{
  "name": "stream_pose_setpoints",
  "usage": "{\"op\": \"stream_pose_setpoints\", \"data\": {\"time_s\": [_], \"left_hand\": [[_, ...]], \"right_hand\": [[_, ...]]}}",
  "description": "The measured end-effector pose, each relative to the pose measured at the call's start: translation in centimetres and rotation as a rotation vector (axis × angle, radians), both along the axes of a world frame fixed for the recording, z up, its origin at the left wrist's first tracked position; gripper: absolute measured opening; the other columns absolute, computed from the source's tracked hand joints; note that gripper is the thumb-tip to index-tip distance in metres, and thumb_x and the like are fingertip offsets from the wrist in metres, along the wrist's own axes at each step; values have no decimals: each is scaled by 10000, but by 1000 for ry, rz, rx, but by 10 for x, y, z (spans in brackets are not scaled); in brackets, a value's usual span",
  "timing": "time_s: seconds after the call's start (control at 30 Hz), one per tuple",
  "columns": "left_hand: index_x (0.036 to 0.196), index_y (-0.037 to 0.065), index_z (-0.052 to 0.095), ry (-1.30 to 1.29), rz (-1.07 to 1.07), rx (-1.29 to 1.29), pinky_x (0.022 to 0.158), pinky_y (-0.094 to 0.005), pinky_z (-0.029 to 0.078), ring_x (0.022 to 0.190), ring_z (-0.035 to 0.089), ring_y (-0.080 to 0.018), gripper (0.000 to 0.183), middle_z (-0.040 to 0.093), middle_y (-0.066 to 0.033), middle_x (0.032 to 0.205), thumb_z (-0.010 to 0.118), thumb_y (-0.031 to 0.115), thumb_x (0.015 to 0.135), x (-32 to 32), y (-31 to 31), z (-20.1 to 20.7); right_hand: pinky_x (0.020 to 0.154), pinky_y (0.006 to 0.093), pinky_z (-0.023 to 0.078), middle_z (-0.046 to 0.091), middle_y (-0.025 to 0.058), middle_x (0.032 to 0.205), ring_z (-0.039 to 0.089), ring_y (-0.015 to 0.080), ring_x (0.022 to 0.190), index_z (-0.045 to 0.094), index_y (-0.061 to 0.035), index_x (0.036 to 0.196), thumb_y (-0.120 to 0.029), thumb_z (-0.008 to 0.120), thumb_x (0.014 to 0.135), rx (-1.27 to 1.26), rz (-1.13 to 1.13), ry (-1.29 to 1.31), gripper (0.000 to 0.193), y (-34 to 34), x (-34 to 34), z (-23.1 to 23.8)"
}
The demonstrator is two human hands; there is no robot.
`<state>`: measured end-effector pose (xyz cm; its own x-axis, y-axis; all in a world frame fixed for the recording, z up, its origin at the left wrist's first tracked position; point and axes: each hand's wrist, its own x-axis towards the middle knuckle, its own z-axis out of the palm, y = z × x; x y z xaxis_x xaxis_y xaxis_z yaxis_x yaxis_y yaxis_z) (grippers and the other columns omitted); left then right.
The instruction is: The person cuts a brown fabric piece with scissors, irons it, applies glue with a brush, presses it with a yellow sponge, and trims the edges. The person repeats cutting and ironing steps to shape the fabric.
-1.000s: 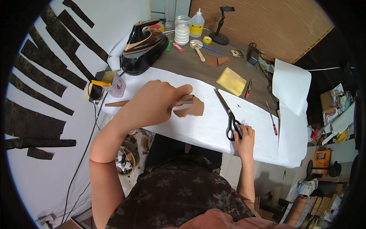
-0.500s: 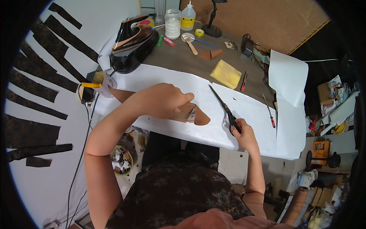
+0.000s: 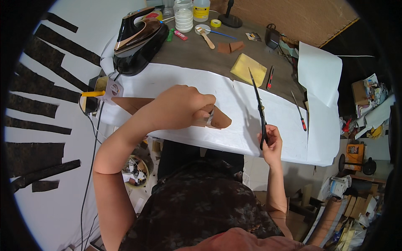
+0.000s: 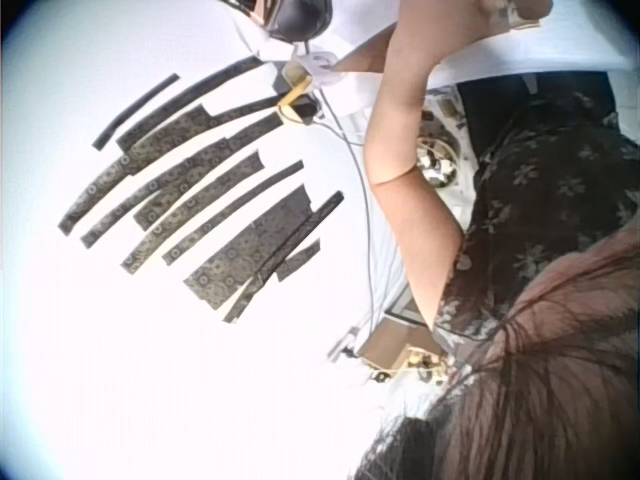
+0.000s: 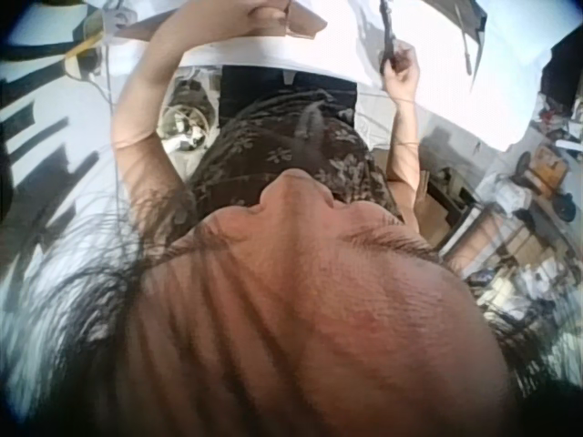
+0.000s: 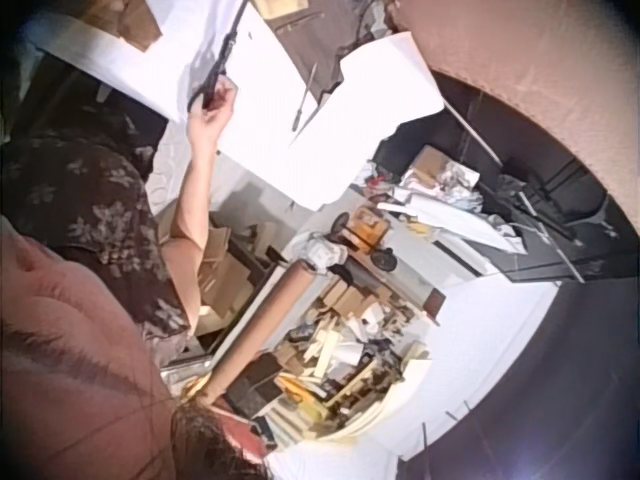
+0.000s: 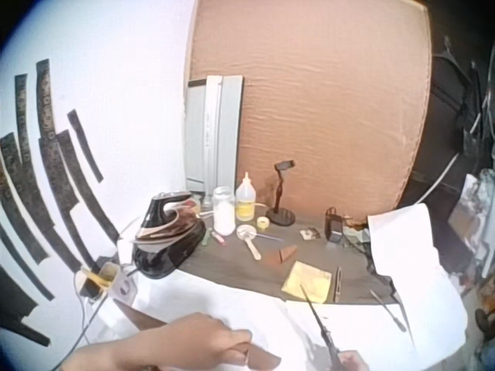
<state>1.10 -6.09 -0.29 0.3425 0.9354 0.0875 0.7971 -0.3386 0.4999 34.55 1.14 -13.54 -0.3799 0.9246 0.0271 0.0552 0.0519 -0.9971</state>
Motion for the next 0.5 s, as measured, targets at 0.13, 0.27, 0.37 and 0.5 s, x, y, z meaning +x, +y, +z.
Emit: {"op": "stream_pose_setpoints", "data": {"time_s": [0.13, 0.27, 0.37, 0.5], "left_hand": [[827, 77, 542, 21, -3, 26, 556, -439, 412, 629, 580, -359, 149, 591, -121, 633, 654, 173, 848, 1, 0, 0], [812, 56, 537, 125, 49, -21, 566, -429, 411, 648, 600, -325, 139, 600, -126, 656, 650, 131, 844, -1, -5, 7], [837, 20, 546, -107, 154, -56, 602, -370, 429, 700, 614, -206, 117, 621, -107, 728, 648, 78, 832, -19, 0, 13], [976, -16, 637, -754, 282, -510, 734, -246, 475, 827, 569, -73, 142, 651, -8, 877, 643, 96, 889, -63, 16, 3]], "right_hand": [[748, 220, 451, 580, -18, 859, 542, 54, 812, 532, 3, 1112, 39, 691, 783, 64, 0, -115, 368, -2, -4, -4], [659, 247, 471, 600, 36, 809, 557, 95, 718, 575, 25, 1063, -65, 751, 729, 207, -91, -299, 388, 12, -4, -4], [565, 297, 479, 604, 125, 762, 572, 188, 610, 618, 46, 1025, -164, 775, 650, 498, -137, -609, 457, 27, 0, -3], [614, 328, 508, 626, 138, 820, 614, 234, 662, 615, 52, 1050, -142, 771, 642, 465, -113, -773, 478, 38, -1, -5]]}}
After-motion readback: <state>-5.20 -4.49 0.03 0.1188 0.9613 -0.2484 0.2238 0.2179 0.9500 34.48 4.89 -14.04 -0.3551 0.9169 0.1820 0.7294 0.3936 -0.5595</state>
